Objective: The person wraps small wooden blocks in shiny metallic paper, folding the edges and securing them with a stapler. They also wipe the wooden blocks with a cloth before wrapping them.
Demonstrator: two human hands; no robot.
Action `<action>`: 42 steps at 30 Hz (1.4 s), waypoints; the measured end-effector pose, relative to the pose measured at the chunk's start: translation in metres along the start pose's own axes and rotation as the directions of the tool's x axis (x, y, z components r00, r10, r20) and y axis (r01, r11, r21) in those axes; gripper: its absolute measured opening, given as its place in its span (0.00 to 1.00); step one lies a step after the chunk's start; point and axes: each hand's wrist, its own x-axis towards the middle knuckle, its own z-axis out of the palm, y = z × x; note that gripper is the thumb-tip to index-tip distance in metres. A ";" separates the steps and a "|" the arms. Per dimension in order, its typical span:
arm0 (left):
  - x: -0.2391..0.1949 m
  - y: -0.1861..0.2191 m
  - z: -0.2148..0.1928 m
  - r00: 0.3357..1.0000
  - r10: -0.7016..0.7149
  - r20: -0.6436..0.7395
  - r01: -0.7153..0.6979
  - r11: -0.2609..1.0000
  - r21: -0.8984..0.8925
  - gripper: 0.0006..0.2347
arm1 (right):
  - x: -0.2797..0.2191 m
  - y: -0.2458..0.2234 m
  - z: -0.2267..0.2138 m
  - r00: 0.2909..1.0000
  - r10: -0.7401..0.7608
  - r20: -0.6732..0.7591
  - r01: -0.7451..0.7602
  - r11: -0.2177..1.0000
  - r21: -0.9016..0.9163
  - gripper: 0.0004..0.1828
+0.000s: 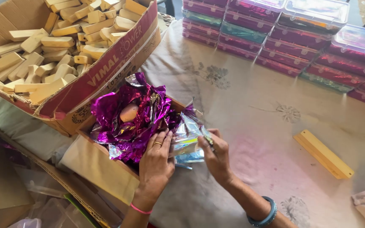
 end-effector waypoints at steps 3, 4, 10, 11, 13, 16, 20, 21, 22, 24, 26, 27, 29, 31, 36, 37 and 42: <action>-0.002 -0.008 0.012 1.000 0.014 0.017 -0.015 0.998 0.054 0.23 | 0.009 0.024 -0.012 0.987 0.139 -0.085 -0.128 0.984 0.127 0.13; -0.003 -0.010 0.014 1.000 0.016 0.013 -0.016 0.999 0.043 0.20 | 0.013 0.033 -0.017 0.970 0.205 -0.130 -0.178 0.965 0.193 0.15; 0.000 -0.006 0.011 0.996 -0.042 0.073 0.042 0.999 0.007 0.19 | 0.019 0.070 -0.068 0.914 0.289 -0.283 -0.227 0.946 0.232 0.15; -0.001 -0.007 0.010 0.997 -0.035 0.076 0.035 0.999 0.003 0.19 | 0.018 0.072 -0.079 0.912 0.289 -0.290 -0.227 0.947 0.229 0.15; -0.001 -0.006 0.010 0.998 0.004 0.059 -0.007 0.999 0.054 0.21 | 0.015 0.077 -0.104 0.888 0.339 -0.310 -0.268 0.931 0.249 0.14; 0.000 -0.006 0.008 0.994 -0.021 0.103 0.015 0.998 0.057 0.22 | 0.000 0.101 -0.151 0.838 0.496 -0.226 -0.456 0.865 0.208 0.14; 0.001 -0.003 0.003 0.988 0.032 0.150 -0.040 0.998 0.047 0.25 | -0.026 0.107 -0.196 0.736 0.661 -0.147 -0.664 0.747 0.039 0.16; 0.000 -0.004 0.004 0.986 0.044 0.162 -0.052 0.998 0.047 0.27 | -0.031 0.107 -0.206 0.724 0.679 -0.119 -0.687 0.725 -0.040 0.18; -0.001 -0.006 0.004 0.983 0.056 0.174 -0.065 0.997 0.048 0.29 | -0.035 0.108 -0.215 0.709 0.699 -0.092 -0.705 0.699 -0.120 0.19; 0.003 0.009 -0.010 0.983 0.099 0.156 -0.104 0.994 0.021 0.29 | -0.043 0.098 -0.225 0.714 0.695 -0.087 -0.699 0.700 -0.148 0.19; 0.009 0.021 -0.022 0.982 0.138 0.127 -0.140 0.990 0.002 0.28 | -0.049 0.097 -0.233 0.726 0.684 -0.075 -0.684 0.708 -0.175 0.18; 0.011 0.026 -0.028 0.984 0.157 0.089 -0.155 0.988 -0.024 0.25 | -0.052 0.100 -0.237 0.753 0.655 -0.069 -0.656 0.738 -0.157 0.18; 0.016 0.032 -0.035 0.984 0.169 0.050 -0.167 0.985 -0.043 0.22 | -0.059 0.108 -0.241 0.779 0.624 -0.057 -0.626 0.768 -0.136 0.18; 0.021 0.035 -0.037 0.989 0.148 -0.012 -0.148 0.986 -0.077 0.18 | -0.065 0.118 -0.244 0.804 0.590 -0.079 -0.595 0.793 -0.135 0.20; 0.027 0.071 -0.042 0.981 0.177 -0.082 -0.192 0.947 -0.256 0.17 | -0.059 0.102 -0.235 0.794 0.595 -0.126 -0.608 0.785 -0.122 0.15; 0.030 0.080 -0.042 0.970 0.225 -0.088 -0.241 0.918 -0.314 0.16 | -0.061 0.104 -0.237 0.791 0.598 -0.129 -0.610 0.788 -0.088 0.15; 0.051 0.121 -0.043 0.934 0.333 -0.130 -0.357 0.848 -0.393 0.16 | -0.061 0.105 -0.248 0.844 0.534 -0.039 -0.536 0.840 -0.082 0.15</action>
